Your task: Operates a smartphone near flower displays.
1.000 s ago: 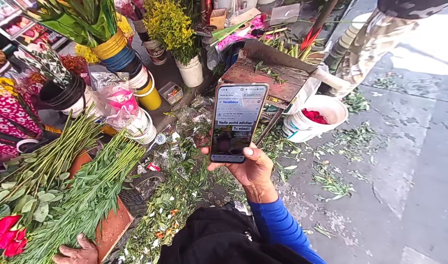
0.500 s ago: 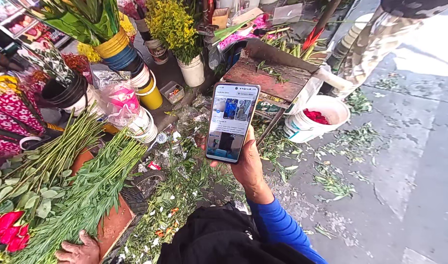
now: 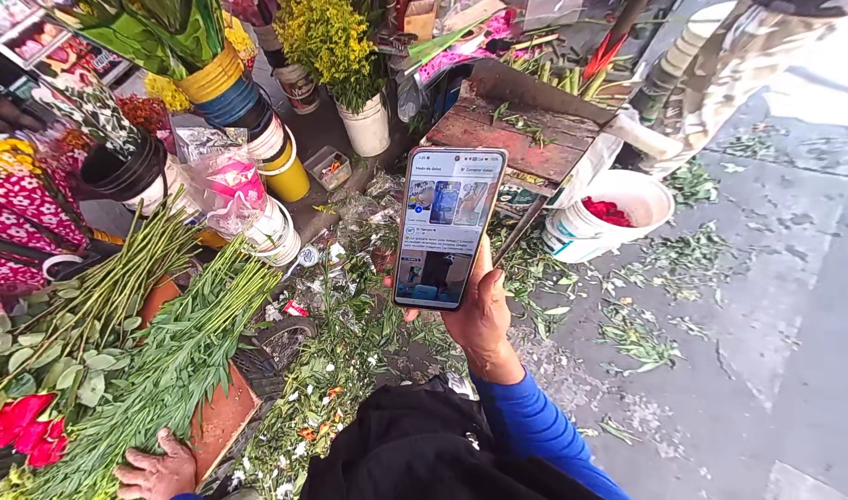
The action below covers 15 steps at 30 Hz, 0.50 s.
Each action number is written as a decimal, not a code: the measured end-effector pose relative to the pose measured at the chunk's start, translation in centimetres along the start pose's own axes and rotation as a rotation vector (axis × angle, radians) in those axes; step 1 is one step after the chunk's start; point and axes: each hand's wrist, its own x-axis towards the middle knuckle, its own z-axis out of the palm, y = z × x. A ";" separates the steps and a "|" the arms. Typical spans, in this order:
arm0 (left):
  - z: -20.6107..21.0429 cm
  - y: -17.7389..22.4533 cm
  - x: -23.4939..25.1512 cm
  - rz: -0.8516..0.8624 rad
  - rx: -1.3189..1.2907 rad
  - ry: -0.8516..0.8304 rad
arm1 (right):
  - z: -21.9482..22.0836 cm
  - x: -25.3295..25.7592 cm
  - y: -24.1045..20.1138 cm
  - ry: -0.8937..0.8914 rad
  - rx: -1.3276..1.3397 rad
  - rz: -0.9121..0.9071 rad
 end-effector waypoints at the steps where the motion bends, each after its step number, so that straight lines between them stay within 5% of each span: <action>1: 0.1 -0.1 0.1 0.002 0.006 0.005 | 0.0 0.0 0.0 -0.004 -0.009 -0.010; 15: -0.8 0.7 -0.4 -0.028 0.039 -0.034 | 0.4 -0.7 -0.6 0.011 0.012 -0.041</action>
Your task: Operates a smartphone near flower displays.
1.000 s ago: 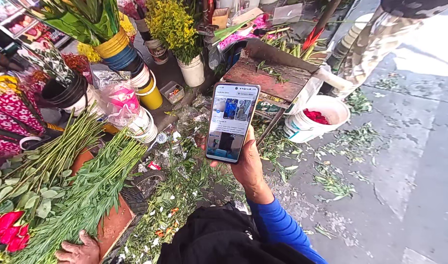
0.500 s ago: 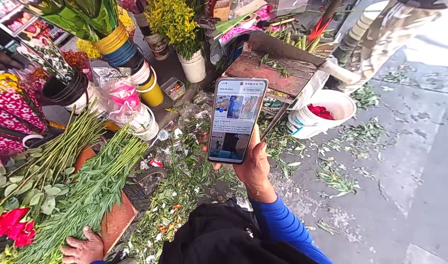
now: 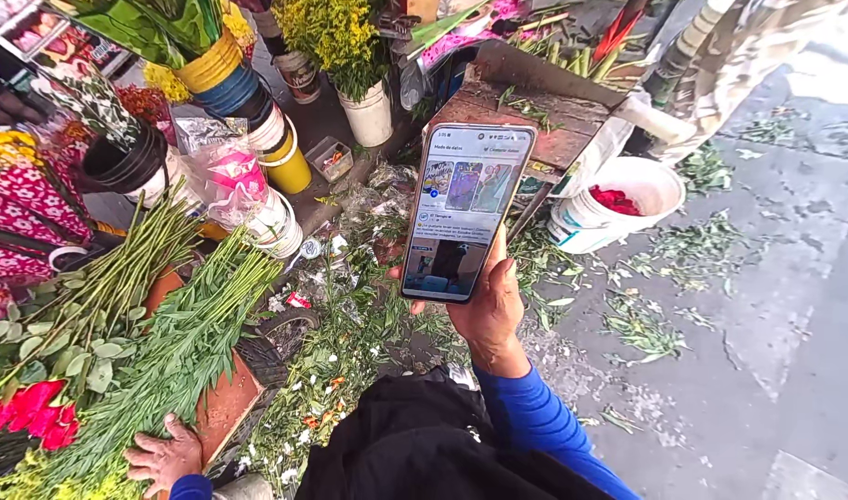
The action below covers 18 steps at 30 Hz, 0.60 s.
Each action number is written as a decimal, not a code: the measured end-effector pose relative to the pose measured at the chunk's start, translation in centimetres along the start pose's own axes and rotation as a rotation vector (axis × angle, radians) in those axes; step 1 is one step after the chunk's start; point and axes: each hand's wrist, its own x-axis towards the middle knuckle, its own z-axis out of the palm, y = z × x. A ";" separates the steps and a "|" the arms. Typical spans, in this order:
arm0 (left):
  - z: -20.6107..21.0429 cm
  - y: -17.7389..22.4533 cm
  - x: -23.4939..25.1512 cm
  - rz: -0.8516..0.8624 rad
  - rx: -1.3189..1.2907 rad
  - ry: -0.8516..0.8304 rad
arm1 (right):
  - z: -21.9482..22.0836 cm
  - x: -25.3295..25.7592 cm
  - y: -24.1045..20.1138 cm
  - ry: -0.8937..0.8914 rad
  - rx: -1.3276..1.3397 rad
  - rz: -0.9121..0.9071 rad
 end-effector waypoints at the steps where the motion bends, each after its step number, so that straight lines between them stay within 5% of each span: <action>1: 0.0 0.1 0.0 0.001 0.007 0.000 | 0.0 0.0 -0.1 -0.001 0.004 0.001; 18: -0.2 0.0 -0.1 -0.006 0.009 -0.016 | 1.0 -1.5 -1.0 -0.022 -0.115 -0.001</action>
